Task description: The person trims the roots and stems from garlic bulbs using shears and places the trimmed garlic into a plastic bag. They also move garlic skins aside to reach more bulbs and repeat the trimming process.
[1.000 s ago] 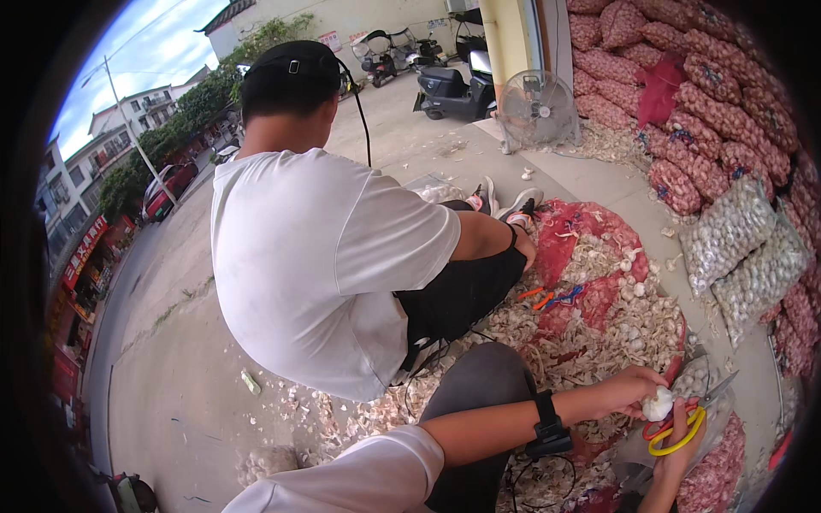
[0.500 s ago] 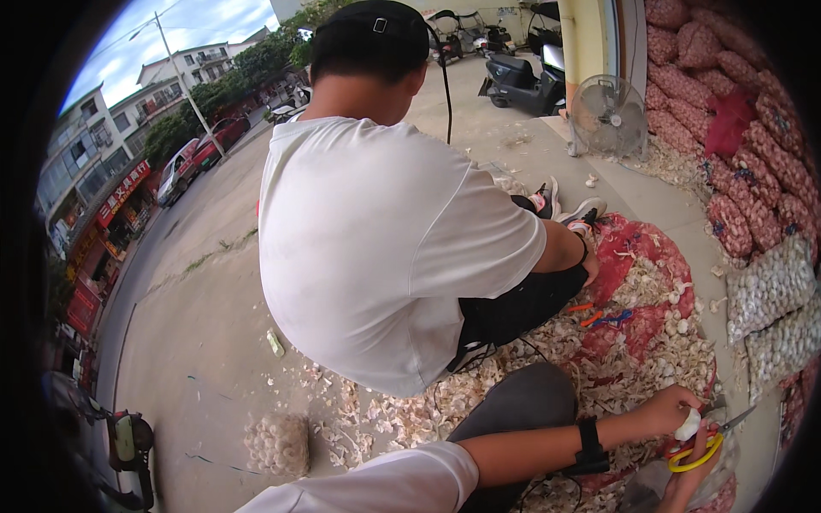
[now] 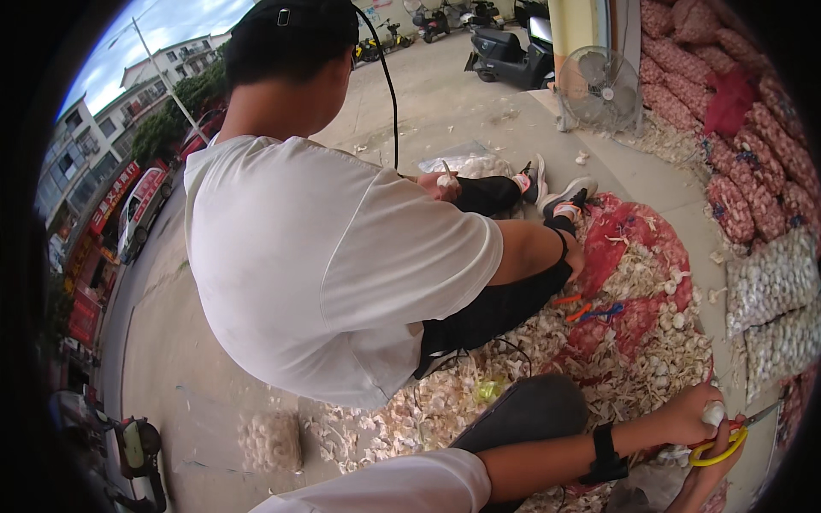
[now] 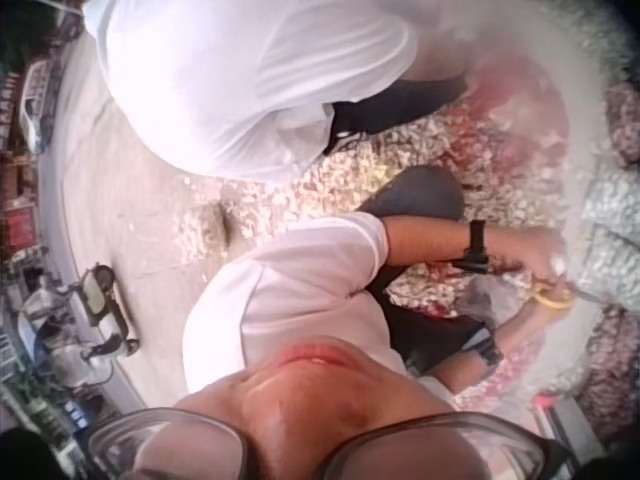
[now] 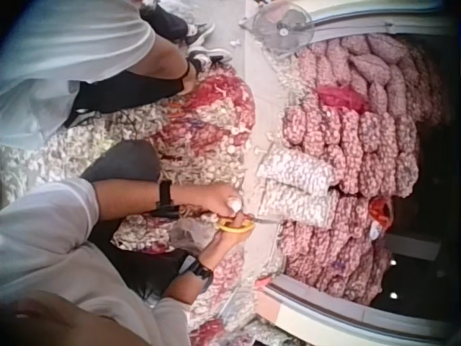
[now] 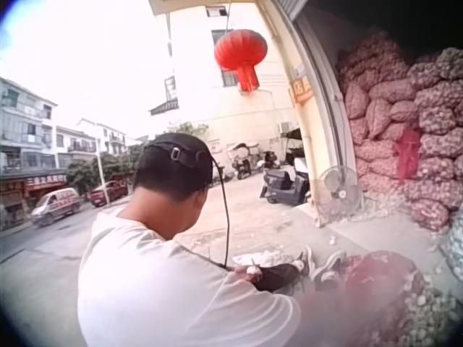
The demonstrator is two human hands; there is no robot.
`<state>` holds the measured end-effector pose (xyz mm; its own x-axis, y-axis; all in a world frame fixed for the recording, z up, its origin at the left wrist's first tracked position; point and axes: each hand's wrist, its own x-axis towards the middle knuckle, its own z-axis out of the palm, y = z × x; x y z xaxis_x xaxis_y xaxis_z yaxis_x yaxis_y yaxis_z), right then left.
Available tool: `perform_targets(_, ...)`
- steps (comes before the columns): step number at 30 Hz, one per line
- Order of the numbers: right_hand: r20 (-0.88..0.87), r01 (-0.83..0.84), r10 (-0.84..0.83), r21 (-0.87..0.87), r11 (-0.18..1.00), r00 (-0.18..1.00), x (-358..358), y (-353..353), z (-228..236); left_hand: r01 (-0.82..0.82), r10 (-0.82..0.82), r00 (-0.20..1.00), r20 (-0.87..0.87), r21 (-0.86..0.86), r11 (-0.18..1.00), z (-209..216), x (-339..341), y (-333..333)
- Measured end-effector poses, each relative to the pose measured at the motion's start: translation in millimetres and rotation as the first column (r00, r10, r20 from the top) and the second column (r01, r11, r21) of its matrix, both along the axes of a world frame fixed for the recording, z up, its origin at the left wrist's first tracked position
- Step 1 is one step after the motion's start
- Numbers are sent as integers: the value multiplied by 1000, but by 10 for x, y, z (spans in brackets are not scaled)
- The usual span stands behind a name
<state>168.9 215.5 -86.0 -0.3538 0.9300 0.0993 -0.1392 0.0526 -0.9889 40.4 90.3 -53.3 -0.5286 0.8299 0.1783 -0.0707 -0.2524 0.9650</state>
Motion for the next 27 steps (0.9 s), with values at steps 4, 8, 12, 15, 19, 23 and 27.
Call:
perform_targets(4, 95, -72, 67, 48, 996, 993, -158, 191, 16, -47, 47, 999, -7, -28, 999, -116, -172, 193)
perform_targets(8, 191, -113, 79, 175, 978, 978, -367, 460, -175, 137, -169, 922, 349, 114, 984, -123, -382, 325)
perform_targets(12, 269, -196, 164, 96, 976, 949, -544, 559, -233, 68, -145, 921, 362, 218, 974, -51, -593, 335)
perform_targets(15, 216, -145, 139, 11, 989, 966, -717, 170, 78, -123, 102, 917, 385, 31, 992, -125, -682, 384)
perform_targets(19, 160, -131, 119, 67, 989, 980, -660, 60, 338, -25, 29, 941, 337, -16, 1000, -184, -649, 487)
perform_targets(23, 111, -199, 175, 262, 944, 978, -614, 120, 305, 39, -1, 901, 433, -79, 996, -96, -579, 493)
perform_targets(27, 87, -227, 217, 133, 965, 972, -867, -212, 584, 33, 11, 912, 410, -102, 994, -12, -804, 228)
